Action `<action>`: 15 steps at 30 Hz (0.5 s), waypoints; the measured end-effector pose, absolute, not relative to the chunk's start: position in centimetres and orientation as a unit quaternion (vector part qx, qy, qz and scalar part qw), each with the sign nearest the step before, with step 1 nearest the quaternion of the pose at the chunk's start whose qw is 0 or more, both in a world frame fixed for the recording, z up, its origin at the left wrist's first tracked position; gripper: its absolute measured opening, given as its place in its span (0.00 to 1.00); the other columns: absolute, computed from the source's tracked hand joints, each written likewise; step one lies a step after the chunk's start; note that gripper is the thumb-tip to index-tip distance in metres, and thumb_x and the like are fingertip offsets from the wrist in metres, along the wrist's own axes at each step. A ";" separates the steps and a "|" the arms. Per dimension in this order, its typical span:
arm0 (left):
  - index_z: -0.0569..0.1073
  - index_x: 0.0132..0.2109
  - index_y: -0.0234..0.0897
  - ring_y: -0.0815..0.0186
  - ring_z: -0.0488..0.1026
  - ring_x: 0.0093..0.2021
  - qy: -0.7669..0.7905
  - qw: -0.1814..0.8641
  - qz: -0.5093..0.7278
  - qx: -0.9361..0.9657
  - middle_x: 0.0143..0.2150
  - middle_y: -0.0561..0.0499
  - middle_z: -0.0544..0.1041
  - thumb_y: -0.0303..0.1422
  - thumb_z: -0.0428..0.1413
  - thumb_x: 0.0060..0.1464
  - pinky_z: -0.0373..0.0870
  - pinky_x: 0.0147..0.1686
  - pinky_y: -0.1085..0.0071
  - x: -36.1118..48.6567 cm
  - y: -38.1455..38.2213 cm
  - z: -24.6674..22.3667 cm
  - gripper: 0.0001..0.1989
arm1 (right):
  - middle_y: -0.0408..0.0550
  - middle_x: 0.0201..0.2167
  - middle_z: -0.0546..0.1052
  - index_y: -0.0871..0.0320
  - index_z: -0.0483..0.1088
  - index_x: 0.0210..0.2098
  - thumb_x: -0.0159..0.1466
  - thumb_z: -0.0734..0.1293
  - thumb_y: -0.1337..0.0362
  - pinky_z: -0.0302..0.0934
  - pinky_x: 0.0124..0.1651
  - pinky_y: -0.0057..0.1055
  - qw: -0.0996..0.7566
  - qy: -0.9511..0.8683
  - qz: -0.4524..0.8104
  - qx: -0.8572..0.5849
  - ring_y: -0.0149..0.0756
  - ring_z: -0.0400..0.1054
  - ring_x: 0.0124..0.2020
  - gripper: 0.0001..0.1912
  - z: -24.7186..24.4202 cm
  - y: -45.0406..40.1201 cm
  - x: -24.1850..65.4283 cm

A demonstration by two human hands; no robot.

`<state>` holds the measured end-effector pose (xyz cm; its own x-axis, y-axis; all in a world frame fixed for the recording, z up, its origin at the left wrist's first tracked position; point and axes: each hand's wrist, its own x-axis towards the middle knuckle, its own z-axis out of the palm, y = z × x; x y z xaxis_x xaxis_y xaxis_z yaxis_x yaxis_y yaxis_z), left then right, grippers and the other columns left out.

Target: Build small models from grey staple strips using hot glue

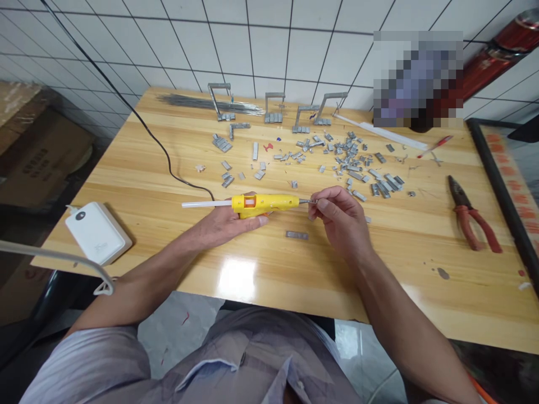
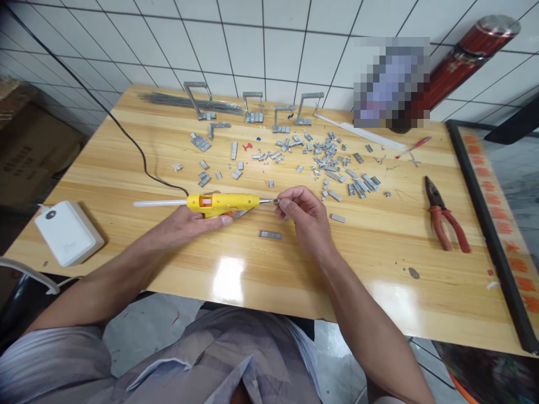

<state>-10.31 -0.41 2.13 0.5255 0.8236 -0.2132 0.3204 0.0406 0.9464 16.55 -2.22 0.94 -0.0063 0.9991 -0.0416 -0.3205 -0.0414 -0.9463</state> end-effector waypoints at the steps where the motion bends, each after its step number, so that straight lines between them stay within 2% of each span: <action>1: 0.79 0.51 0.37 0.54 0.76 0.56 0.436 0.575 0.219 0.657 0.54 0.44 0.80 0.52 0.61 0.62 0.73 0.62 0.55 -10.3 -0.4 2.1 0.24 | 0.40 0.30 0.79 0.51 0.79 0.33 0.59 0.79 0.59 0.63 0.35 0.31 0.564 -0.398 0.587 -0.424 0.31 0.71 0.30 0.07 1.0 -2.2 16.5; 9: 0.78 0.52 0.38 0.54 0.76 0.56 0.451 0.558 0.213 0.663 0.54 0.45 0.79 0.51 0.62 0.61 0.73 0.60 0.56 -10.7 -0.6 1.2 0.22 | 0.42 0.31 0.79 0.53 0.79 0.29 0.58 0.78 0.59 0.62 0.36 0.31 0.557 -0.381 0.605 -0.424 0.31 0.70 0.30 0.07 1.1 -2.1 16.3; 15: 0.78 0.51 0.38 0.55 0.76 0.53 0.440 0.557 0.226 0.668 0.47 0.47 0.80 0.49 0.62 0.61 0.75 0.55 0.59 -10.5 -0.6 1.4 0.21 | 0.42 0.31 0.76 0.53 0.79 0.31 0.60 0.77 0.59 0.59 0.37 0.31 0.552 -0.395 0.606 -0.416 0.31 0.66 0.31 0.06 0.9 -2.2 16.4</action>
